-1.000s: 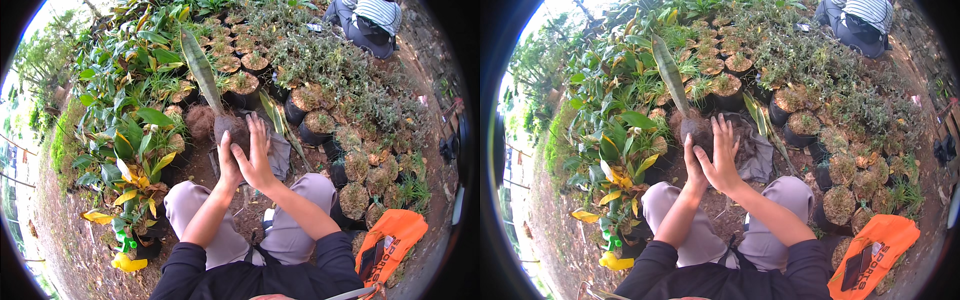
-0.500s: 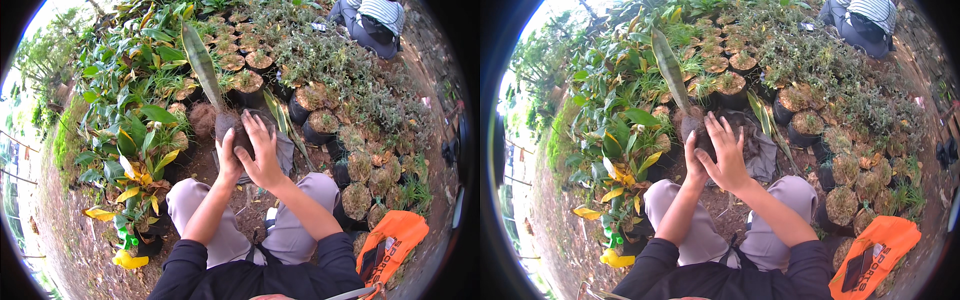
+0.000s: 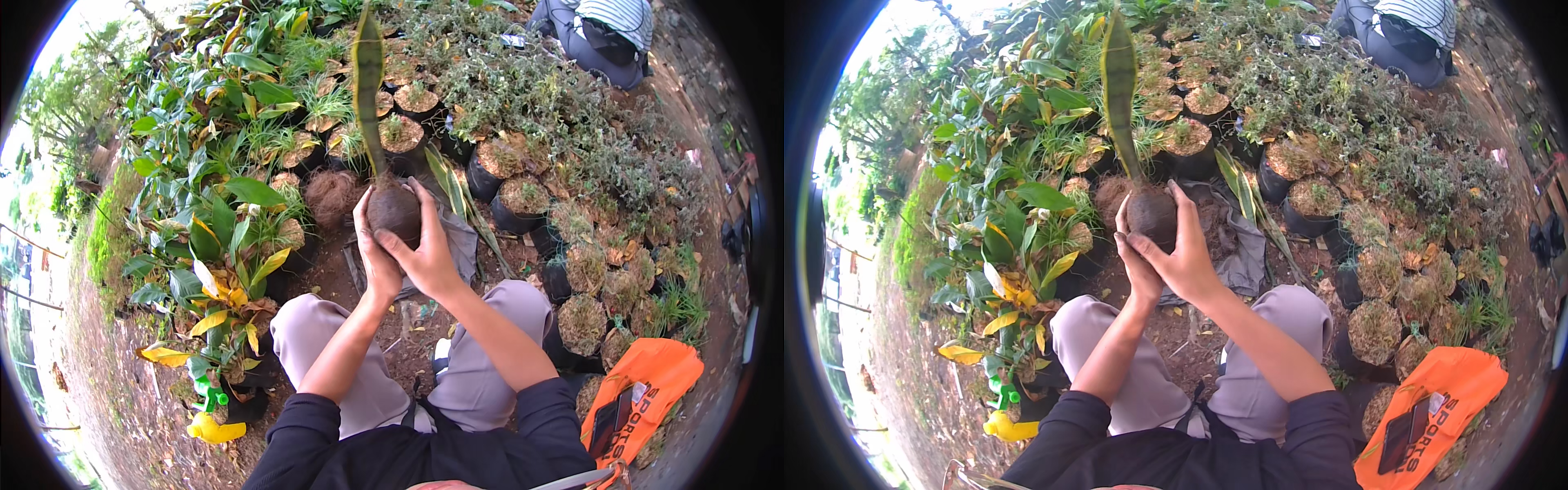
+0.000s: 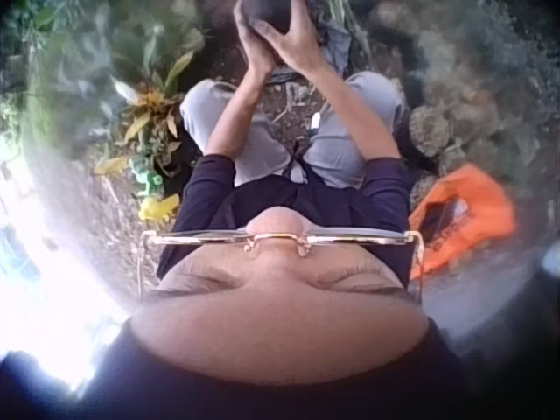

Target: The person sits on the ground and packs soil around the root ball of a small plant by hand. They repeatedly add soil and press it firmly to secure the plant.

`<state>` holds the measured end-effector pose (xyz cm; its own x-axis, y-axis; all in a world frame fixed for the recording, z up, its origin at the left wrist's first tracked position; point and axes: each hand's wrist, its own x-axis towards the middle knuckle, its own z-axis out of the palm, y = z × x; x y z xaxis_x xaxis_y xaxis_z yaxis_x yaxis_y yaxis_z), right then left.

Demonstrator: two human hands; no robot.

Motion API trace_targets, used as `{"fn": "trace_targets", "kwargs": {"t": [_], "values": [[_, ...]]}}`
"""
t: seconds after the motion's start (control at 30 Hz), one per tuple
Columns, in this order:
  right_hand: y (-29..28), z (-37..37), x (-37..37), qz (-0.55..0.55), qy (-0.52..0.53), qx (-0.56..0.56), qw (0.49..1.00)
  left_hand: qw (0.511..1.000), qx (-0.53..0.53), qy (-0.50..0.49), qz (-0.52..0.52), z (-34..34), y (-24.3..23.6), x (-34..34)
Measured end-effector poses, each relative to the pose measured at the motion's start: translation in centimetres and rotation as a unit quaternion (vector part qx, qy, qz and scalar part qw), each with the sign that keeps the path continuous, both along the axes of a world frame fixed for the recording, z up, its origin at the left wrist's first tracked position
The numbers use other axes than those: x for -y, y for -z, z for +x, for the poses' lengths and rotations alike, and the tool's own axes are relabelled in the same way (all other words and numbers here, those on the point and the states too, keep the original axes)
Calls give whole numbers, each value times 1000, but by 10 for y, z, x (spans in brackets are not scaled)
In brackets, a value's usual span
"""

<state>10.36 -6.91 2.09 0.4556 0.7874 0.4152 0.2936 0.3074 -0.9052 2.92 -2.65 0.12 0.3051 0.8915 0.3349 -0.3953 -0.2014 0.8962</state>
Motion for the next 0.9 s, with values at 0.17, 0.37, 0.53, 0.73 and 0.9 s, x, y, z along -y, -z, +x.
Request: {"fn": "trace_targets", "kwargs": {"t": [0.17, 0.37, 0.53, 0.73, 0.9], "values": [[-3, 8, 1, 55, -44, -199, 978, 1000, -5, -1, 17, -3, -10, -6], [-1, -7, 6, 32, -15, -63, 997, 923, 203, 132, -299, -4, 4, -8], [0, -12, 12, 25, 52, 157, 986, 948, 117, 233, -181, -23, 30, -16], [-11, -1, 13, 16, 41, 212, 976, 937, 108, 241, -227, -19, 17, -18], [-2, -3, 7, 88, 22, 242, 966, 934, 124, 225, -248, -15, 28, -15]]}}
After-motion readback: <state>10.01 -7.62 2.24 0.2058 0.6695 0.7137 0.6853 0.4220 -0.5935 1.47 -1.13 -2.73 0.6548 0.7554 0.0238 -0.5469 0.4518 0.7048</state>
